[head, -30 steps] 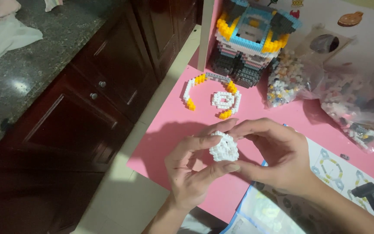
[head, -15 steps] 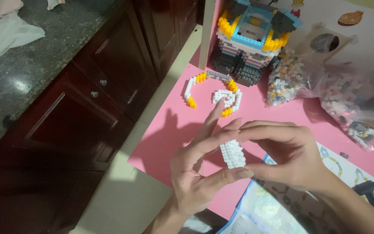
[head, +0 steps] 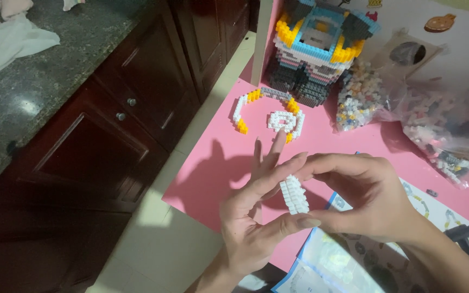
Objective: The person assembles small white and yellow plastic blocks into a structure on a pink table. They reference a printed instruction sheet and use a small black hammer to tap pieces into place. The person also opens a plastic bag to retrieve additional blocks.
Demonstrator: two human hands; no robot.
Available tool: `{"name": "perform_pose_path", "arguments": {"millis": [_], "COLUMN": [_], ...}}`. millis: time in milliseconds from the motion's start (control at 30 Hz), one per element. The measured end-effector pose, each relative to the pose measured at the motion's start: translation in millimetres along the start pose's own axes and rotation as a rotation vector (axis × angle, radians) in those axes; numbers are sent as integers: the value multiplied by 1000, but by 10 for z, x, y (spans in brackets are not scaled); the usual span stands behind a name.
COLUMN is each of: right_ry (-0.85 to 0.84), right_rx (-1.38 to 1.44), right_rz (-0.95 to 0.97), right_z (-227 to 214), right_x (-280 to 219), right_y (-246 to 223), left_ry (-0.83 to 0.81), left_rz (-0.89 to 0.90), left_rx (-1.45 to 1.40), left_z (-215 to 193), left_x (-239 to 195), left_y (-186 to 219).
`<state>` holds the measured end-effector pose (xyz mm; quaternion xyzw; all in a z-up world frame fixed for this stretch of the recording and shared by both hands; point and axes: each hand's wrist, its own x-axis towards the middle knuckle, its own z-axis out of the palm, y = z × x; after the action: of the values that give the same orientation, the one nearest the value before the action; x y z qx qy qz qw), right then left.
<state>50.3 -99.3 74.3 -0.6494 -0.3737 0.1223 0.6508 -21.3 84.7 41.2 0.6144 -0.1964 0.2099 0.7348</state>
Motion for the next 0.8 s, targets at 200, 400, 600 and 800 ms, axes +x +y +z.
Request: {"name": "perform_pose_path", "arguments": {"millis": [200,400,600,800], "right_ry": [64,21,-19,-56], "right_rx": [-35,-8,-93,-300], "right_rz": [69,58,113,78], "right_z": [56,131,152,78], "right_x": [-9,88,215,416], "right_y": [-36,-88,-101,19], "left_ry": [48,76,126,66], "left_rz": [-94,-85,-74,47], "left_rx": [-174,-260,-268,-297], "left_z": [9,-40,-101,-247], "left_x": [13,15,-24,116], "left_y": [24,-52,-143,-315]}}
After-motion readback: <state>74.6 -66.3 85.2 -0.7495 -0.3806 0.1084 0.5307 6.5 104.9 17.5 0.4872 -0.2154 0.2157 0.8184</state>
